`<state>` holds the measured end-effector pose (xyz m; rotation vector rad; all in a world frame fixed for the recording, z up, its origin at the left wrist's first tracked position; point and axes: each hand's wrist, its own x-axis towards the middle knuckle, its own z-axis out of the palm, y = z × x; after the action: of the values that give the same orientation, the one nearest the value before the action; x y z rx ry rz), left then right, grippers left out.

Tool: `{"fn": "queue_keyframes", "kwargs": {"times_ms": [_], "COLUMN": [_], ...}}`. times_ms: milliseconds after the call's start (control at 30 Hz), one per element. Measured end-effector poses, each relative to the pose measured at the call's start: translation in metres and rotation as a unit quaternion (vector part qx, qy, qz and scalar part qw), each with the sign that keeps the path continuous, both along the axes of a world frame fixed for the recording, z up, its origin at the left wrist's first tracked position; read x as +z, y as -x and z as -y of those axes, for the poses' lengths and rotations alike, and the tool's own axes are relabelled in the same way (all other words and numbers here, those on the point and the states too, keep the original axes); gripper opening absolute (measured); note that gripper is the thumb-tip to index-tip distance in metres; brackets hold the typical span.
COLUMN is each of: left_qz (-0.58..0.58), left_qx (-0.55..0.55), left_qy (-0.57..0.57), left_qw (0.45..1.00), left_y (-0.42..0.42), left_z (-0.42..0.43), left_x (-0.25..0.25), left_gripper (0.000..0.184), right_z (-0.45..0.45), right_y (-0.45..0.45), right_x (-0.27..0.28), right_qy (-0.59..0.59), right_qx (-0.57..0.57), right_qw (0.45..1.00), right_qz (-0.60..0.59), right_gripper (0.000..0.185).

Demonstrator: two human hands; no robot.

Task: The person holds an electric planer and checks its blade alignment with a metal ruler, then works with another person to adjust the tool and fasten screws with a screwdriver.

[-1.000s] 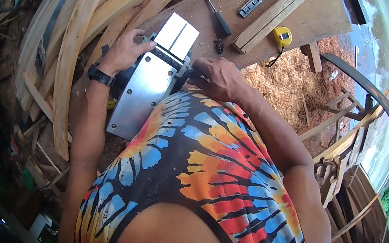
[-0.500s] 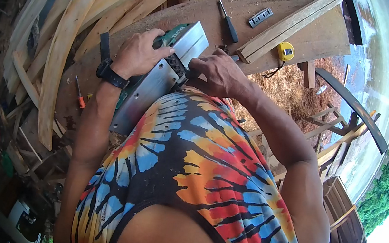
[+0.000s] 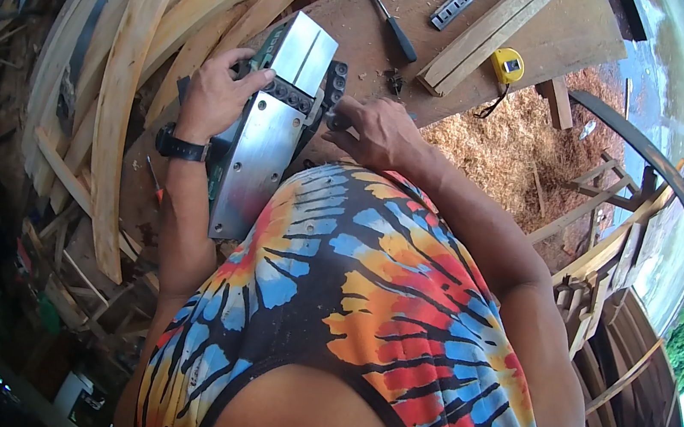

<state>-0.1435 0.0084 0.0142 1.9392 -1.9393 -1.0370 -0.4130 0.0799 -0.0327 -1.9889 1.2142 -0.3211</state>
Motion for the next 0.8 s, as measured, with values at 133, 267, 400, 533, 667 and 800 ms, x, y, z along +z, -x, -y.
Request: {"fn": "queue_keyframes", "kwargs": {"times_ms": [133,267,400,533,667,800], "left_qz": [0.015,0.008,-0.011,0.003,0.010,0.018], "left_qx": [-0.015,-0.002,0.020,0.022,0.019,0.011], "left_qy": [0.029,0.002,-0.028,-0.032,-0.027,-0.010], "left_qw": [0.999,1.000,0.999,0.999,0.999,1.000], "left_y": [-0.003,-0.001,-0.001,-0.002,0.000,0.004], "left_z": [0.000,0.001,0.001,0.002,0.001,-0.001], "left_x": [-0.012,-0.010,-0.008,-0.008,-0.005,0.002], "left_gripper": [0.060,0.060,0.062,0.062,0.061,0.060], "right_z": [-0.002,-0.004,-0.007,-0.005,-0.006,-0.003], "right_y": [-0.014,-0.022,-0.026,-0.028,-0.028,-0.029], "right_x": [-0.004,-0.004,0.001,0.005,-0.005,-0.003], "right_qy": [-0.043,-0.085,-0.096,-0.082,-0.019,-0.031], "right_qx": [-0.041,-0.048,-0.060,-0.043,-0.025,-0.065], "right_qw": [0.998,0.995,0.993,0.995,0.999,0.997], "right_qz": [-0.003,-0.021,-0.018,-0.022,0.006,-0.032], "right_gripper": [0.034,0.034,0.032,0.032,0.030,0.027]}}
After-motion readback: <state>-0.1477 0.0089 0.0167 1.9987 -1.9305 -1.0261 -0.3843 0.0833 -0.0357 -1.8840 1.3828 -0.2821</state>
